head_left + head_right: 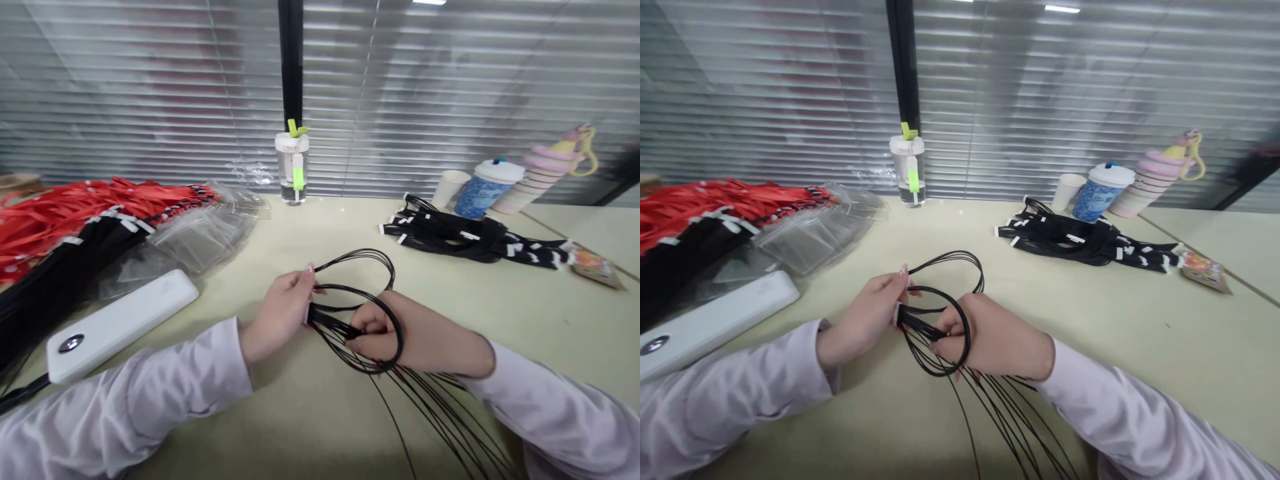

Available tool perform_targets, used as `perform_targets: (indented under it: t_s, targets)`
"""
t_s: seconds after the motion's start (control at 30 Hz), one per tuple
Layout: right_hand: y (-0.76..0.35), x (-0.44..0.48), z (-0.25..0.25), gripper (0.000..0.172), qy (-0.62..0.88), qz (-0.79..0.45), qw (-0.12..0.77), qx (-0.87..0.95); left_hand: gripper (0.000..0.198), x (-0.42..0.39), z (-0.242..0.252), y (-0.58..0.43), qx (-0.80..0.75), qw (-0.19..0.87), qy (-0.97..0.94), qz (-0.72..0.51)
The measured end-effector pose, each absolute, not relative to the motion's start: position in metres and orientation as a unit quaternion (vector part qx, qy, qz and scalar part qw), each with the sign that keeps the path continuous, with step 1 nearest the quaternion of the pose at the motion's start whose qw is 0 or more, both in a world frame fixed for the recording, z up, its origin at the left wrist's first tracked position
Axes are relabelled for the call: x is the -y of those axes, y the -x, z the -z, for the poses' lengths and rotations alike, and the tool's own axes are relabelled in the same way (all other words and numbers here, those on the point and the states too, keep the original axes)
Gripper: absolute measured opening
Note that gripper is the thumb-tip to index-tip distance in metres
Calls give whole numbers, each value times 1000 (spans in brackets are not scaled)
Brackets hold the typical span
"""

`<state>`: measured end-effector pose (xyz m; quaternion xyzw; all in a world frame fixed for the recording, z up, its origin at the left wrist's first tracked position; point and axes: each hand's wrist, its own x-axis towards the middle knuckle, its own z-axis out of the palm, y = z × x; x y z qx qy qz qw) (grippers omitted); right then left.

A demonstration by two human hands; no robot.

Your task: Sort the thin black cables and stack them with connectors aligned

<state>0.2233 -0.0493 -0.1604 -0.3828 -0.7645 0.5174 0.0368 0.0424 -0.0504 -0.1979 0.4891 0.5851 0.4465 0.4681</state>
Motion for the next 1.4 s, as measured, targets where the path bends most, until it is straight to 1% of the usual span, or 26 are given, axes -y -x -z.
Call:
perform_targets:
  t_s: [0.1, 0.17, 0.23, 0.3, 0.4, 0.47, 0.57, 0.73, 0.87, 1.03, 1.13, 1.4]
  targets:
    - [-223, 51, 160, 20, 377, -526, 10, 763, 42, 56, 198, -44, -581, 401, -560, -433]
    - [-221, 53, 163, 16, 393, -531, 29, 750, 40, 59, 200, -43, -574, 392, -569, -439]
    - [-220, 54, 165, 14, 410, -530, 68, 739, 39, 62, 204, -42, -567, 399, -554, -461]
    - [-219, 54, 166, 14, 415, -510, 90, 748, 38, 63, 207, -41, -561, 430, -514, -486]
    - [-218, 56, 160, 18, 392, -438, 64, 806, 39, 65, 210, -42, -567, 462, -474, -491]
    - [-217, 58, 154, 20, 370, -383, 54, 845, 42, 67, 209, -44, -573, 445, -491, -482]
    - [-214, 61, 146, 19, 348, -326, 93, 874, 42, 73, 207, -46, -560, 420, -523, -486]
    - [-208, 62, 151, 21, 324, -314, 96, 887, 40, 82, 208, -47, -523, 439, -537, -495]
    - [-205, 64, 157, 23, 325, -298, 119, 890, 40, 87, 211, -46, -491, 454, -541, -510]
    - [-204, 65, 156, 25, 301, -299, 95, 901, 42, 89, 216, -46, -472, 475, -531, -519]
    - [-204, 64, 157, 24, 299, -265, 107, 910, 42, 90, 217, -46, -481, 477, -521, -519]
    - [-203, 69, 169, 21, 325, -155, 135, 923, 39, 89, 213, -48, -482, 433, -535, -542]
